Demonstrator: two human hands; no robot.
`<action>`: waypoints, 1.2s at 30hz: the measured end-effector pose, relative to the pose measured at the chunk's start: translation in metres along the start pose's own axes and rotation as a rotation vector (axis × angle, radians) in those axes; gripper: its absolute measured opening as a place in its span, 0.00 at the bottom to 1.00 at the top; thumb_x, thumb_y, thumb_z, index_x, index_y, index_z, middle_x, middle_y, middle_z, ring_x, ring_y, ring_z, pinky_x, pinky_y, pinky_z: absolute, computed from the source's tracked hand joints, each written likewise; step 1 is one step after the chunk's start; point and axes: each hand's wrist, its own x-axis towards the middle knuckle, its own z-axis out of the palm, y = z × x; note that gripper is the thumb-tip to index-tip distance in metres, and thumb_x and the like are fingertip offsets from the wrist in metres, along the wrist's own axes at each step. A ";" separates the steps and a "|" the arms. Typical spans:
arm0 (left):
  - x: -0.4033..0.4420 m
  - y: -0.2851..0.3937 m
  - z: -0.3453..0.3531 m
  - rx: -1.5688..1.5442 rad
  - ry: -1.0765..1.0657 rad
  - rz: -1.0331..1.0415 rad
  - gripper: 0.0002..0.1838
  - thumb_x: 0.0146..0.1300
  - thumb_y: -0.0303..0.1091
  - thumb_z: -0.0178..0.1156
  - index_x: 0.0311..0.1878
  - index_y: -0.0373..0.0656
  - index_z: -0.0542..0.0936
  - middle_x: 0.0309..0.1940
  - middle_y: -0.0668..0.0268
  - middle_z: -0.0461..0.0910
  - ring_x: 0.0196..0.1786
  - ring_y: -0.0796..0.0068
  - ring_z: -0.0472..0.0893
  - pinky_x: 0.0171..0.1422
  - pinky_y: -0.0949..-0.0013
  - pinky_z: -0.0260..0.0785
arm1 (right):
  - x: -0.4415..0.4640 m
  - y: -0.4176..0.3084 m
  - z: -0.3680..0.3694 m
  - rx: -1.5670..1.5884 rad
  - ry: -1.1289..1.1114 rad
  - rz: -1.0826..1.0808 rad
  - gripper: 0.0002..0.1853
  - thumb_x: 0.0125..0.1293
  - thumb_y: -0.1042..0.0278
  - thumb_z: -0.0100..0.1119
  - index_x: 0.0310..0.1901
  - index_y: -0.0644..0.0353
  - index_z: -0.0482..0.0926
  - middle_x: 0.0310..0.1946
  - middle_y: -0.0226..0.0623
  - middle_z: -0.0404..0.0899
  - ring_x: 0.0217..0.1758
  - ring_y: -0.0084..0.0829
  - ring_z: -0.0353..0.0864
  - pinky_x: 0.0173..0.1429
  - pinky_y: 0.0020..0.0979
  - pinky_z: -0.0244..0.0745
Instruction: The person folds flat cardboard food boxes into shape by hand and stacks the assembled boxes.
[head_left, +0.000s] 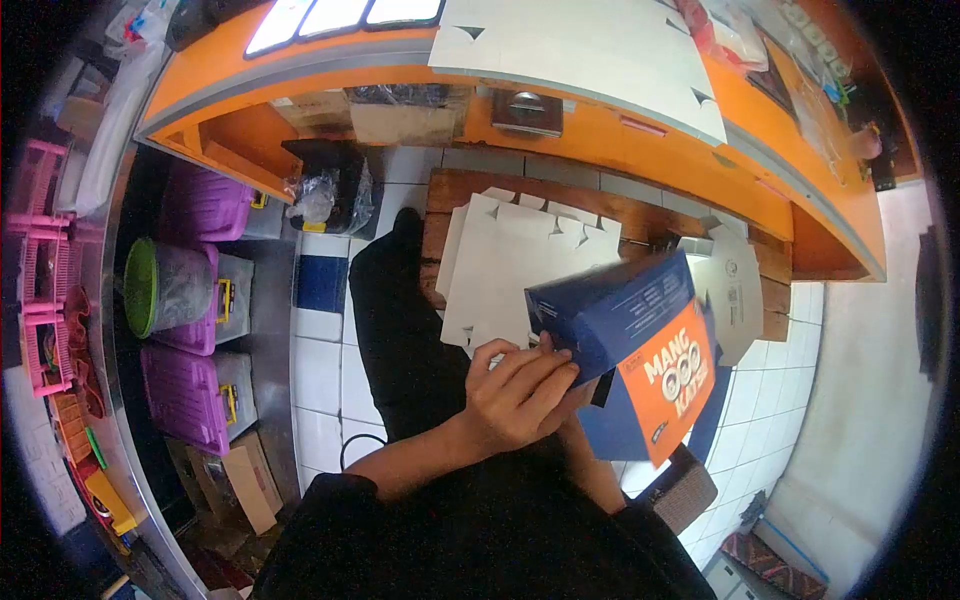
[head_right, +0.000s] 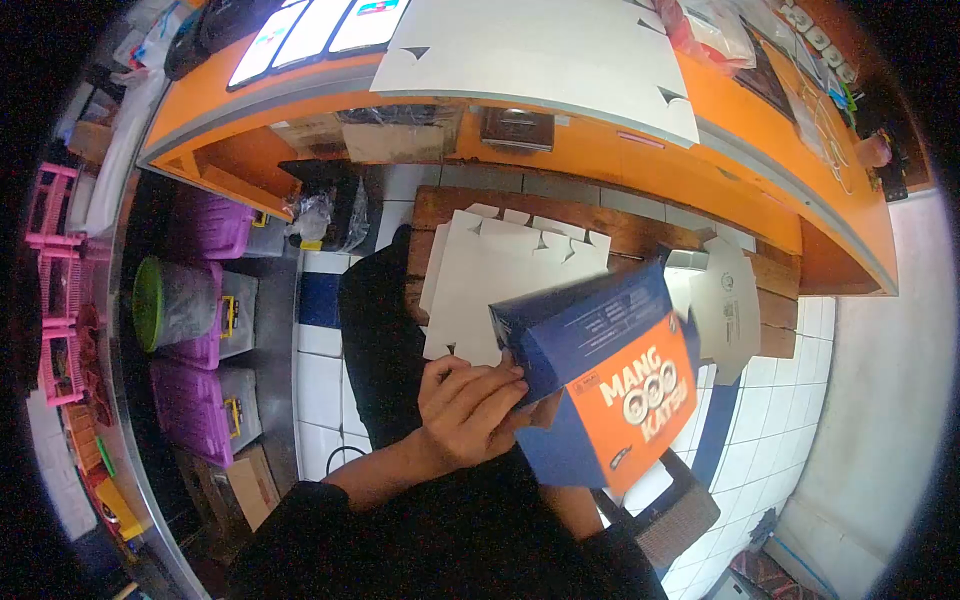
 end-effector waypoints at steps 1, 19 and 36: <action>-0.001 0.000 0.002 -0.054 0.016 -0.026 0.17 0.53 0.38 0.75 0.45 0.43 0.86 0.43 0.64 0.88 0.41 0.68 0.84 0.51 0.59 0.67 | -0.003 -0.006 -0.002 -0.052 -0.017 0.005 0.21 0.74 0.53 0.61 0.59 0.60 0.77 0.53 0.40 0.81 0.56 0.35 0.79 0.62 0.39 0.72; -0.009 -0.055 0.010 -0.861 -0.290 -0.711 0.40 0.51 0.31 0.81 0.65 0.41 0.67 0.64 0.47 0.73 0.66 0.60 0.76 0.71 0.59 0.67 | -0.011 -0.030 -0.009 -0.804 -0.045 -0.168 0.28 0.69 0.52 0.66 0.64 0.58 0.73 0.58 0.44 0.78 0.62 0.44 0.78 0.68 0.43 0.71; -0.032 -0.068 0.013 -1.383 -0.244 -1.175 0.45 0.70 0.39 0.66 0.83 0.46 0.50 0.71 0.48 0.68 0.66 0.58 0.75 0.68 0.58 0.69 | -0.011 -0.034 -0.074 -1.419 0.114 -0.425 0.22 0.58 0.77 0.58 0.55 0.48 0.84 0.48 0.33 0.88 0.47 0.37 0.89 0.49 0.36 0.86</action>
